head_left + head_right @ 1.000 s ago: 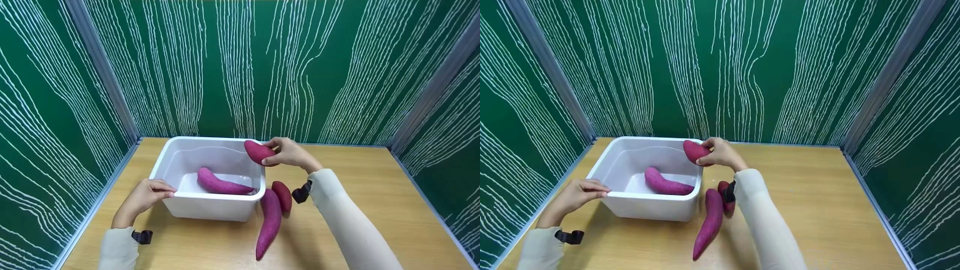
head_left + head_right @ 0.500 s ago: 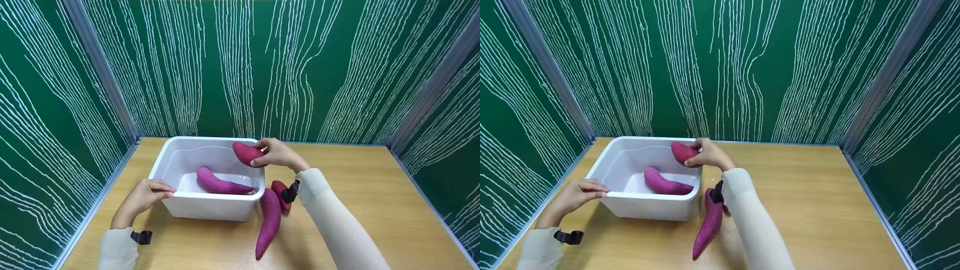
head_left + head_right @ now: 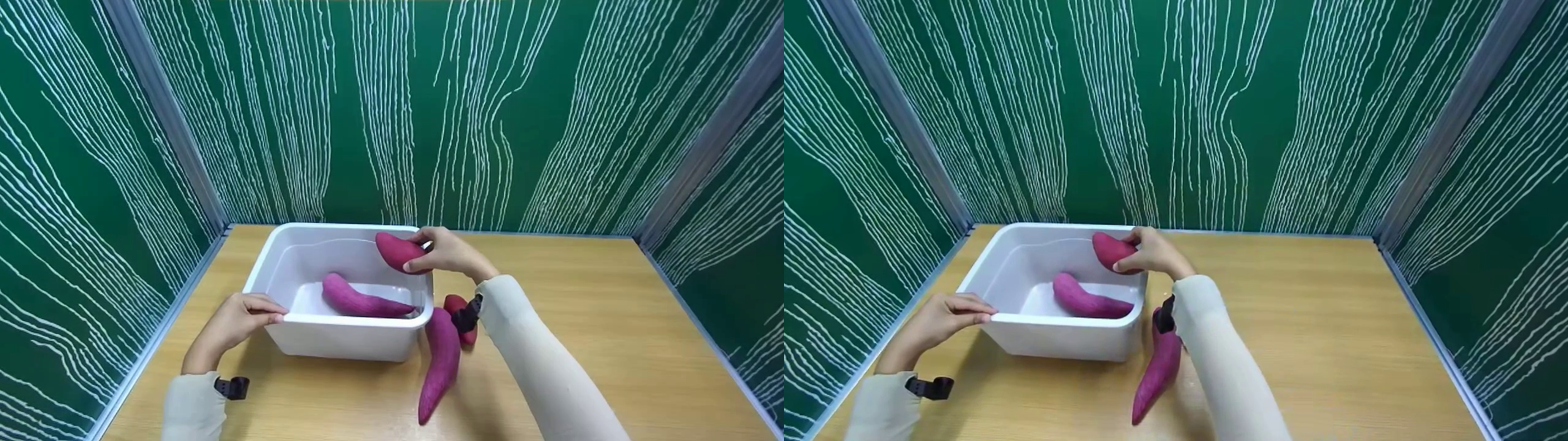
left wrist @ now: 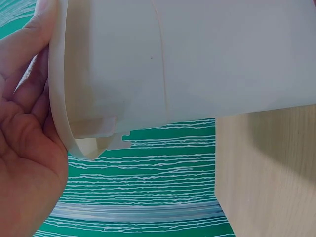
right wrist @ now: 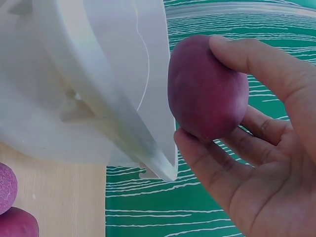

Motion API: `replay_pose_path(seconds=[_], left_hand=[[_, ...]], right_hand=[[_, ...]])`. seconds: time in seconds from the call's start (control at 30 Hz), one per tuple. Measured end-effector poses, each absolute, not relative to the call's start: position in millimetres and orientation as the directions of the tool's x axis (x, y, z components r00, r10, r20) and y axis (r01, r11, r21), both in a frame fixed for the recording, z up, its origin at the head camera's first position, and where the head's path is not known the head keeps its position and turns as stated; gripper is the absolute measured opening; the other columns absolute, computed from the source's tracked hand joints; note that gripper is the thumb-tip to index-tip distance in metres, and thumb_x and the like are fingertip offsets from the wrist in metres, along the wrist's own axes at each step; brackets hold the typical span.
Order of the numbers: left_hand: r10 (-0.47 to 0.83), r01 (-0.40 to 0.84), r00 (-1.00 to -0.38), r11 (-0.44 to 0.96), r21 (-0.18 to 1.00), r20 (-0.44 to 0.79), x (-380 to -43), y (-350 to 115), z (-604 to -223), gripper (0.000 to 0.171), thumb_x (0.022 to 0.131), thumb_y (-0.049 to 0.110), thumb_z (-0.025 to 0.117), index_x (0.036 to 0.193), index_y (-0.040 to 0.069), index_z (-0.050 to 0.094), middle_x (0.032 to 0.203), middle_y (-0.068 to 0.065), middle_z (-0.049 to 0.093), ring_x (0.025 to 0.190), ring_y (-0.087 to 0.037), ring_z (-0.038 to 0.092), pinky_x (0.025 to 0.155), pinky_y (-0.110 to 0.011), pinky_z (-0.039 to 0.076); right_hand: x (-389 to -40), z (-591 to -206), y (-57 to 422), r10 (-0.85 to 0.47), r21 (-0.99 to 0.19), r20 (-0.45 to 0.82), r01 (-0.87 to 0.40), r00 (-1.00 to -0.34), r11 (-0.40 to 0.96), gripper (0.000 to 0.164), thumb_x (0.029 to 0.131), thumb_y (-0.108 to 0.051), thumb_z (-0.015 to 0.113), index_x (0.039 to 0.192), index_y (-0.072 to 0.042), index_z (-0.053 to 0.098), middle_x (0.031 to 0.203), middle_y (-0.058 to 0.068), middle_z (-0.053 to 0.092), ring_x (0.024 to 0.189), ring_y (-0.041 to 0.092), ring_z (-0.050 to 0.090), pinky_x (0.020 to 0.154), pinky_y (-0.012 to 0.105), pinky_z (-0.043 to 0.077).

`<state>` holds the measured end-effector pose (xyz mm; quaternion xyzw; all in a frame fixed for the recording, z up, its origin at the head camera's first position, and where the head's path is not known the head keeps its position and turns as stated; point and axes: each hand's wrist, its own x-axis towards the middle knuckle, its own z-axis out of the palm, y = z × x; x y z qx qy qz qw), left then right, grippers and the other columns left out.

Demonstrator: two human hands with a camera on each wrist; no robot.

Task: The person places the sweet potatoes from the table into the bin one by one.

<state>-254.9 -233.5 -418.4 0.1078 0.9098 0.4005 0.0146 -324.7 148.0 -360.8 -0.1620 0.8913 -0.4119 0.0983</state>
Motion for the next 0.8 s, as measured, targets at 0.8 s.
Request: replay_pose_path(seconds=[0.8], left_hand=[[0.209, 0.173, -0.977, 0.646, 0.743, 0.047, -255, -234, -419, 0.011, 0.08, 0.014, 0.076, 0.091, 0.013, 0.079, 0.097, -0.006, 0.073, 0.096, -0.021, 0.06, 0.086, -0.035, 0.053]], right_hand=[[-329, -366, 137, -0.346, -0.774, -0.066, -0.171, -0.936, 0.609, 0.058, 0.076, -0.026, 0.08, 0.127, -0.007, 0.059, 0.123, 0.012, 0.061, 0.105, 0.025, 0.059, 0.09, 0.037, 0.051]])
